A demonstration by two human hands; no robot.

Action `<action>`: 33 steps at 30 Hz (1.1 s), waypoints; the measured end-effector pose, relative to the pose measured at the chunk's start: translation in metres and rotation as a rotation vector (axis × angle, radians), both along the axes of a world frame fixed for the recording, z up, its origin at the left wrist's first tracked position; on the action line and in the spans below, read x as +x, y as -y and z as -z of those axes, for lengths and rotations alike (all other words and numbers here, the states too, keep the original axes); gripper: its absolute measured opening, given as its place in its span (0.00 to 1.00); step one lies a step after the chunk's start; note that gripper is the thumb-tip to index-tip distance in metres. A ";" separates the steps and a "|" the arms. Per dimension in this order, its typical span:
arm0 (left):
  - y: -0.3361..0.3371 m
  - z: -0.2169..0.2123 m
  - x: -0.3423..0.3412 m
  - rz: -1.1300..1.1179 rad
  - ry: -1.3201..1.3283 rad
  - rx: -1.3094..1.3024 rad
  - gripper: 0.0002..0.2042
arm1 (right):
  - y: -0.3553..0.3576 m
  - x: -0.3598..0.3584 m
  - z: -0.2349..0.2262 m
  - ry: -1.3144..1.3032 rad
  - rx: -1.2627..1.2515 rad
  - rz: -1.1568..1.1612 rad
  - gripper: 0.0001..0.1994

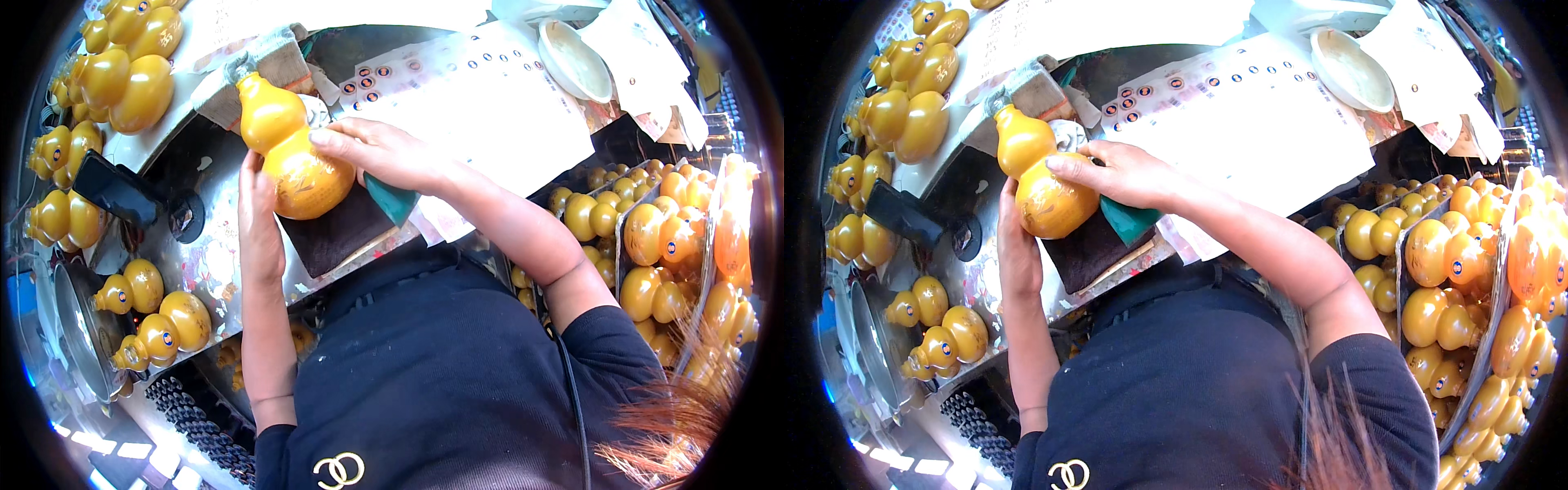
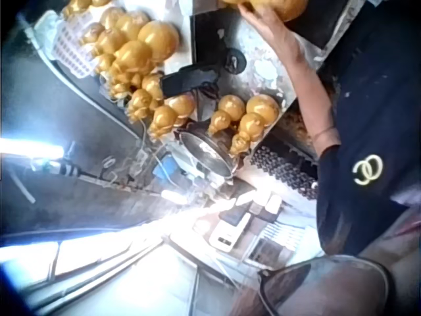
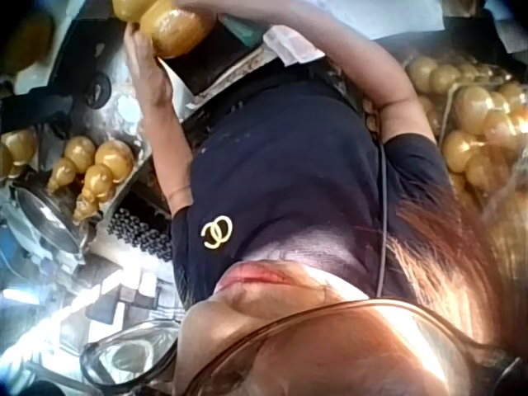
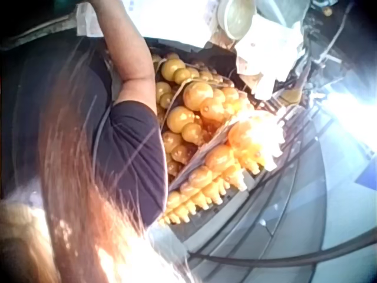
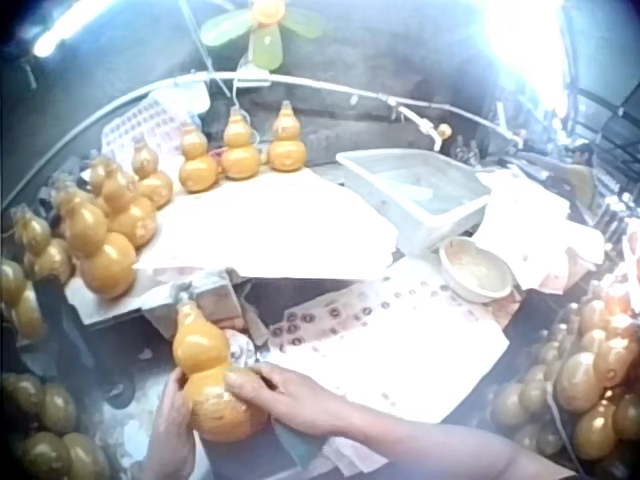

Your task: The person repeatedly picks up yellow gourd-shaped objects, rubs their surfaces with a green pad, and places them back on a metal tray. The person handles the gourds one at a time, rotating them to cover different areas before returning them to the tray.

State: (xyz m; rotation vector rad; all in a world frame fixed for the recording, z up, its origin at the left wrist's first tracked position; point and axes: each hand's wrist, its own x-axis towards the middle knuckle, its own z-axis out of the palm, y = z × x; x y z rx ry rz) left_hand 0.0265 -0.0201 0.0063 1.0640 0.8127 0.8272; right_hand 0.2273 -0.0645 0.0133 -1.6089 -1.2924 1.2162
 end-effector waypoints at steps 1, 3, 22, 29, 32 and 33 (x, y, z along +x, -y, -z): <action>0.001 0.000 0.003 -0.001 -0.047 0.019 0.30 | 0.000 -0.001 0.000 -0.016 -0.016 -0.021 0.34; 0.002 -0.001 0.008 -0.006 -0.081 0.038 0.30 | -0.001 0.002 0.000 -0.036 -0.039 -0.049 0.33; 0.014 -0.008 0.014 -0.034 -0.191 0.204 0.34 | 0.025 -0.010 -0.057 0.054 0.446 -0.023 0.16; 0.018 -0.010 0.017 -0.061 -0.239 0.234 0.32 | 0.023 -0.008 -0.037 0.221 0.423 0.154 0.17; 0.006 0.005 0.004 -0.023 -0.258 0.223 0.31 | 0.026 -0.002 -0.024 0.174 0.381 0.235 0.18; 0.003 0.007 0.002 -0.005 -0.267 0.219 0.31 | 0.027 0.000 -0.020 0.173 0.370 0.263 0.18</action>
